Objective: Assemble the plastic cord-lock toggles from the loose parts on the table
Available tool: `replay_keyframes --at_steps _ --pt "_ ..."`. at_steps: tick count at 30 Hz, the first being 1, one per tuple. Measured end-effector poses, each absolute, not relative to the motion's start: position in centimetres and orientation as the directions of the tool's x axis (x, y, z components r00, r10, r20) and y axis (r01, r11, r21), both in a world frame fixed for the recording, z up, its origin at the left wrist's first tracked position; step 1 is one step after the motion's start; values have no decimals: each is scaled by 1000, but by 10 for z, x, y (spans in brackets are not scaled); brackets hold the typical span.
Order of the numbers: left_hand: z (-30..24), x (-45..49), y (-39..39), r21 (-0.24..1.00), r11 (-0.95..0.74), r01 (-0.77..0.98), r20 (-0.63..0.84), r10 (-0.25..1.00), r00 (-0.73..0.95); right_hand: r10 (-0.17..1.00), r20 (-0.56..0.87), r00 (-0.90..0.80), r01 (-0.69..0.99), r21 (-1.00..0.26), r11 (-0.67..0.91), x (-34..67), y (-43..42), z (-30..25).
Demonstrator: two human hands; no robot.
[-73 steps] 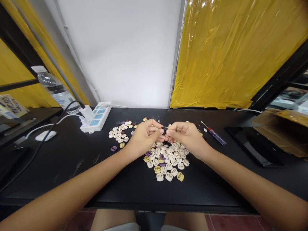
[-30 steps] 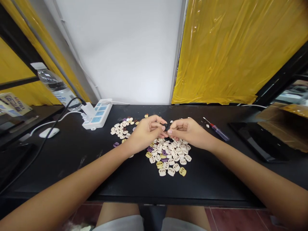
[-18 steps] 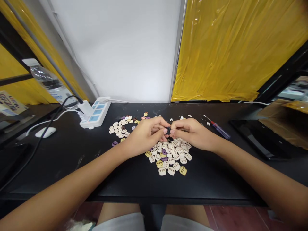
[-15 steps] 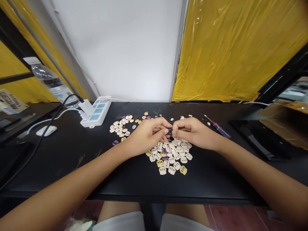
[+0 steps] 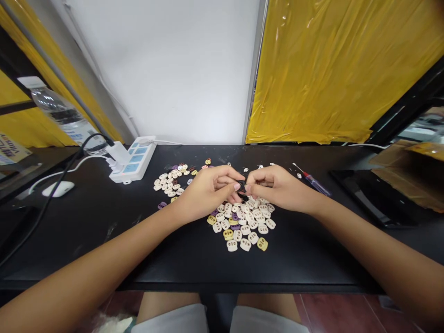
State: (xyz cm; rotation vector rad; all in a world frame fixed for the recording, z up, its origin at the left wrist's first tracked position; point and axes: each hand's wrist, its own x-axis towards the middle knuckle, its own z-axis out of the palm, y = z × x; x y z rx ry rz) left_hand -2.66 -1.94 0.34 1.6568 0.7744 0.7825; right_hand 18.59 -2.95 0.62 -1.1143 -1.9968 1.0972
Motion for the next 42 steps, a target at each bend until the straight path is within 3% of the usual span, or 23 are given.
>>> replay_keyframes --at_steps 14,34,42 --pt "9 -27 -21 993 -111 50 62 814 577 854 196 -483 327 -864 383 183 -37 7" --pt "4 -21 -24 991 -134 -20 122 822 557 874 230 -428 393 -823 410 182 -39 4" --pt "-2 -26 -14 984 -175 38 127 832 540 886 245 -395 488 -761 428 187 -30 4"
